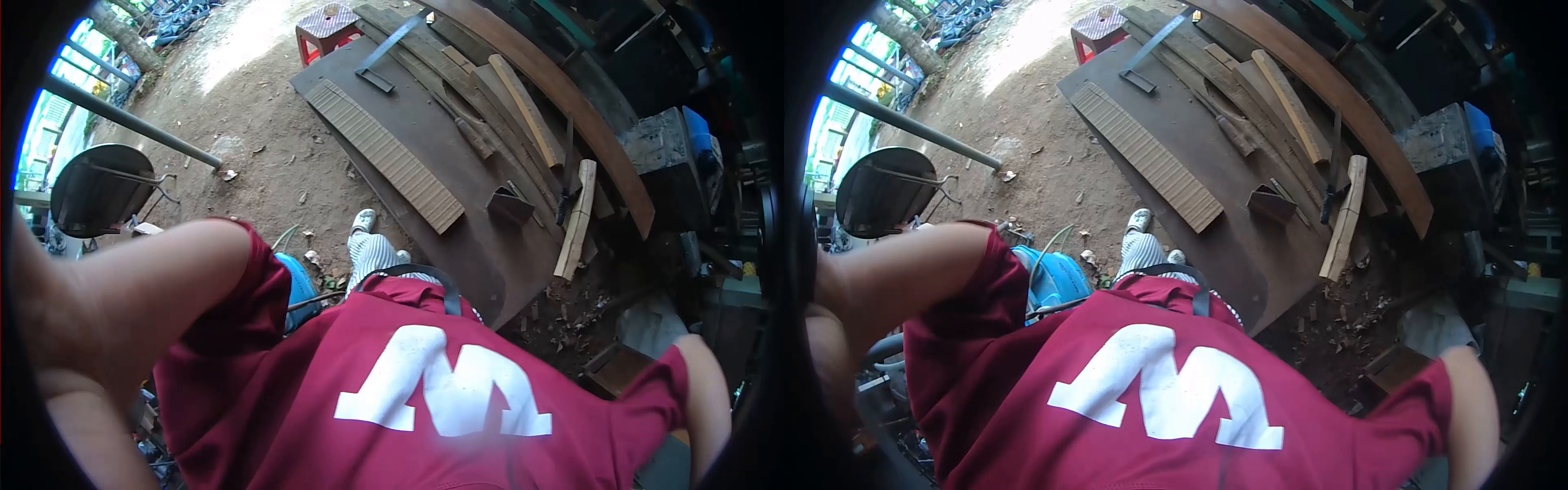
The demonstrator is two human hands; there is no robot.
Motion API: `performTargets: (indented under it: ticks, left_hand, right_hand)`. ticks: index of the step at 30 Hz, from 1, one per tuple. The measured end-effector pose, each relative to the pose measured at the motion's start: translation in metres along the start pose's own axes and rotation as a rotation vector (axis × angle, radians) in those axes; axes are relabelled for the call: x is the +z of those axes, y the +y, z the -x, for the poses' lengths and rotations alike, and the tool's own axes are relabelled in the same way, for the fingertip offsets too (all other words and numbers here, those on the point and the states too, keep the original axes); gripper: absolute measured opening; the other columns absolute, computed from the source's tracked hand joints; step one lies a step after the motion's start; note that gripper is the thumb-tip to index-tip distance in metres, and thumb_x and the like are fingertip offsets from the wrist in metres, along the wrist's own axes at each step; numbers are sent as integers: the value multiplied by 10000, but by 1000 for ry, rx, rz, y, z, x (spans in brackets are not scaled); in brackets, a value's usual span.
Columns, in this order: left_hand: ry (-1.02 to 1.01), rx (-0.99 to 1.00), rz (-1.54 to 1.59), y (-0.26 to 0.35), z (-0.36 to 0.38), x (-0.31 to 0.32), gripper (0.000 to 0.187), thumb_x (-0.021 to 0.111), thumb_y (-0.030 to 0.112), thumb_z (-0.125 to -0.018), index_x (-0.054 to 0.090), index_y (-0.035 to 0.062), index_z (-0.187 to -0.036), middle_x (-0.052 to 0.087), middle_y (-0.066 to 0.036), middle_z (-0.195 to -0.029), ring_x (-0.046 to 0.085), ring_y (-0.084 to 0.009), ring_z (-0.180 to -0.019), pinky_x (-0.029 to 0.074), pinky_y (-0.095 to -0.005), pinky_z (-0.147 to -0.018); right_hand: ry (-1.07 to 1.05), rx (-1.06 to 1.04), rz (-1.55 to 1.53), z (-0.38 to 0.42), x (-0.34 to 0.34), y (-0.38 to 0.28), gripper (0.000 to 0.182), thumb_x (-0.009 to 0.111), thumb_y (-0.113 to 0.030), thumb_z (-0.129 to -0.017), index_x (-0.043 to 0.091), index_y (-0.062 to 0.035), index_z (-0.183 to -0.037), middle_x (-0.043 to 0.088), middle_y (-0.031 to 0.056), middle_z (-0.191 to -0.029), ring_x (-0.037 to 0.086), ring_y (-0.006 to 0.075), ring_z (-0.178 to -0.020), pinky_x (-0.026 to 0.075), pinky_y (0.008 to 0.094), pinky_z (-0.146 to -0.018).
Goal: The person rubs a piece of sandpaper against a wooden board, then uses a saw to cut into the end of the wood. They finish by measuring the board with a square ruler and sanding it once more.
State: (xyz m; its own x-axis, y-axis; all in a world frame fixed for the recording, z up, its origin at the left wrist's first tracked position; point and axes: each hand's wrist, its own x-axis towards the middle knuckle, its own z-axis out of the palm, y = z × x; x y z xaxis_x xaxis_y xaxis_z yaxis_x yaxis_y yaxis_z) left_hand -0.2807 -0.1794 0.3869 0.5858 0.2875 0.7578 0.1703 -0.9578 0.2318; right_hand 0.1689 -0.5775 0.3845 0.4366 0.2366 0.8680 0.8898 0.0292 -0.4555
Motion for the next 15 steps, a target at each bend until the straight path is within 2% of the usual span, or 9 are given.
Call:
performTargets:
  ticks: [2, 3, 4, 7, 8, 10, 11, 15]
  left_hand:
    - [-30, 15, 12, 13, -26, 20, 578, 568, 388, -780, 449, -10, -1182, 452, -158, -1221, 376, -271, -1187, 284, -420, -988]
    - [-38, 24, 32, -8, -20, 0, 575, 567, 385, -781, 449, -10, -1182, 452, -157, -1221, 378, -270, -1185, 285, -420, -988]
    - [-37, 49, 58, 12, -37, 27, 571, 566, 382, -783, 449, -10, -1181, 453, -157, -1221, 381, -269, -1183, 286, -419, -988]
    - [-25, 100, 136, 7, -53, 48, 559, 562, 372, -788, 450, -11, -1180, 454, -154, -1221, 387, -266, -1178, 288, -418, -987]
    - [-19, 112, 162, 25, -61, 68, 556, 561, 369, -789, 450, -11, -1179, 454, -153, -1221, 389, -265, -1176, 289, -418, -986]
    - [26, 137, 208, -46, -40, 17, 548, 558, 363, -792, 451, -11, -1178, 455, -151, -1221, 393, -263, -1172, 290, -418, -986]
    - [56, 143, 228, 18, -67, 81, 544, 557, 360, -794, 451, -11, -1178, 455, -150, -1221, 395, -262, -1170, 291, -417, -985]
    - [122, 150, 269, 13, -66, 76, 529, 552, 347, -800, 452, -12, -1175, 456, -146, -1221, 404, -258, -1163, 294, -416, -984]
  right_hand:
    - [35, 11, -4, 11, -8, -10, 249, 448, -184, -868, 542, -35, -1045, 602, 73, -946, 563, 176, -882, 451, 274, -766]
    - [52, 7, 8, 15, -15, -16, 249, 445, -189, -869, 541, -40, -1044, 601, 68, -948, 560, 172, -886, 447, 274, -769]
    - [83, -5, 28, 21, -22, -22, 248, 442, -194, -870, 540, -45, -1042, 600, 63, -950, 557, 169, -891, 444, 275, -772]
    - [151, -54, 86, 30, -41, -40, 246, 432, -209, -874, 539, -60, -1039, 596, 48, -956, 549, 158, -904, 434, 276, -781]
    - [169, -74, 104, 32, -46, -46, 246, 429, -214, -875, 538, -65, -1037, 594, 42, -959, 547, 155, -908, 430, 277, -784]
    - [204, -145, 131, 28, -54, -57, 245, 422, -224, -877, 537, -74, -1035, 592, 32, -963, 541, 148, -917, 424, 278, -790]
    - [216, -187, 139, 25, -56, -61, 245, 419, -228, -879, 536, -79, -1033, 590, 27, -965, 539, 144, -921, 420, 279, -793]
    - [255, -300, 135, 16, -51, -74, 244, 406, -248, -883, 534, -99, -1028, 585, 6, -974, 528, 130, -938, 407, 281, -805]
